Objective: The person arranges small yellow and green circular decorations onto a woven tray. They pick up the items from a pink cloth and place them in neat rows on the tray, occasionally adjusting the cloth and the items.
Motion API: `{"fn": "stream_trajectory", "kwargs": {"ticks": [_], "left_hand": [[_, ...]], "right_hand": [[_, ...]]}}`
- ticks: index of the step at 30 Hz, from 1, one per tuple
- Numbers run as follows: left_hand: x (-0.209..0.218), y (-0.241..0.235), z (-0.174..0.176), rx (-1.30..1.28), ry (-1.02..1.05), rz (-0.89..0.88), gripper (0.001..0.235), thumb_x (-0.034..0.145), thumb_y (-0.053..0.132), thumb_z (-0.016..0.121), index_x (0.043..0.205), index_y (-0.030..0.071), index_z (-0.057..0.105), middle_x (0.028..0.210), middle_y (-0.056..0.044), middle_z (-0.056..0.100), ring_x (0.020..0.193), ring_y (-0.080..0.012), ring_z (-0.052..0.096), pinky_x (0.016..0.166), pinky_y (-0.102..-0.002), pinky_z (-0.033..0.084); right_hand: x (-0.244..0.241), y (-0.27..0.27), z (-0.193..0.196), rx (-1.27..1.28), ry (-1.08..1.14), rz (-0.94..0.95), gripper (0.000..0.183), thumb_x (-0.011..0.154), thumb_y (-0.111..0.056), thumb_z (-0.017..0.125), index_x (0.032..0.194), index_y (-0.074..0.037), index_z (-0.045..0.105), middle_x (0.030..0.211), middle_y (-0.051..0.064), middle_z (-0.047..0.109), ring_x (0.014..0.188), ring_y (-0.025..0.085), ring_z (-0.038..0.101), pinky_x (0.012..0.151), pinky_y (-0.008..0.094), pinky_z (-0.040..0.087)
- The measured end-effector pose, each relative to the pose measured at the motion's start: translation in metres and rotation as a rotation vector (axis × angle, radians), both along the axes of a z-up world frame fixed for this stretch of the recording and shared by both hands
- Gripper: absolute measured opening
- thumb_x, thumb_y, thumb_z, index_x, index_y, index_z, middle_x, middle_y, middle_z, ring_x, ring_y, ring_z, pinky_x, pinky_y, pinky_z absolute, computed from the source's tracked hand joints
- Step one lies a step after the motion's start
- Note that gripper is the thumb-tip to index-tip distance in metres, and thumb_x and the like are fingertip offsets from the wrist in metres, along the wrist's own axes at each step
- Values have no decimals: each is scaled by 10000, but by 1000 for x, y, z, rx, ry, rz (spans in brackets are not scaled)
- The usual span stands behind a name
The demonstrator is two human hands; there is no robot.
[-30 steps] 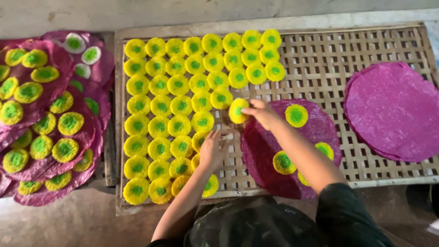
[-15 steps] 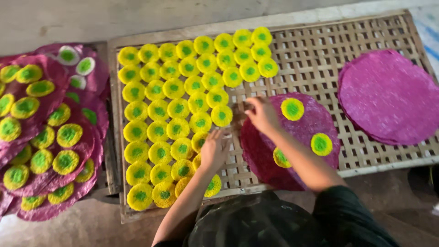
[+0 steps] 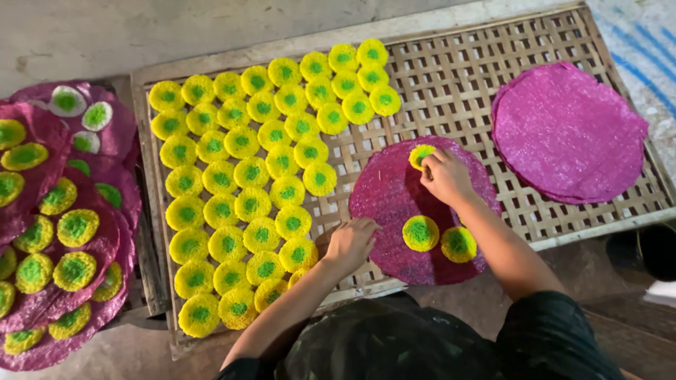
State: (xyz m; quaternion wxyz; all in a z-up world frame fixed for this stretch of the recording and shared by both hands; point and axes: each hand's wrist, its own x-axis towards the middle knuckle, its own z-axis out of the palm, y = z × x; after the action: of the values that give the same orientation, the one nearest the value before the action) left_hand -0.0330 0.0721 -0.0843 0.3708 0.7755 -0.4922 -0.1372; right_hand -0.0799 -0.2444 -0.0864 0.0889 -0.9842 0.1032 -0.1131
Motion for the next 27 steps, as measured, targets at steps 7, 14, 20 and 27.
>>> {"fn": "stream_trajectory", "kwargs": {"ticks": [7,14,20,27], "left_hand": [[-3,8,13,-12,38,40,264,846,145,694,1106,99,686,1113,-104,674,1070,-331,642,897,-453,515],[20,59,23,-35,207,297,201,901,142,665,1092,97,706,1097,-129,695,1033,-352,664,868,-445,543],[49,106,31,-107,216,665,233,872,74,689,1105,62,688,1043,-128,723,975,-295,711,778,-395,560],[47,116,42,-165,323,737,202,913,77,667,1114,63,692,1084,-104,730,936,-225,741,688,-344,577]], "right_hand": [[6,-106,-58,632,71,-236,263,880,-74,702,1143,-61,710,1157,133,708,1048,257,665,903,358,535],[18,-95,-11,1523,-379,-466,449,874,-77,730,1282,-50,545,1214,93,644,1099,236,666,913,385,563],[43,75,-1,1423,94,-193,472,846,-124,746,1297,-27,643,1246,96,709,1138,216,669,1020,356,515],[70,192,-65,1031,73,123,409,842,-189,765,1197,-56,611,1122,123,715,1052,265,705,895,374,551]]}}
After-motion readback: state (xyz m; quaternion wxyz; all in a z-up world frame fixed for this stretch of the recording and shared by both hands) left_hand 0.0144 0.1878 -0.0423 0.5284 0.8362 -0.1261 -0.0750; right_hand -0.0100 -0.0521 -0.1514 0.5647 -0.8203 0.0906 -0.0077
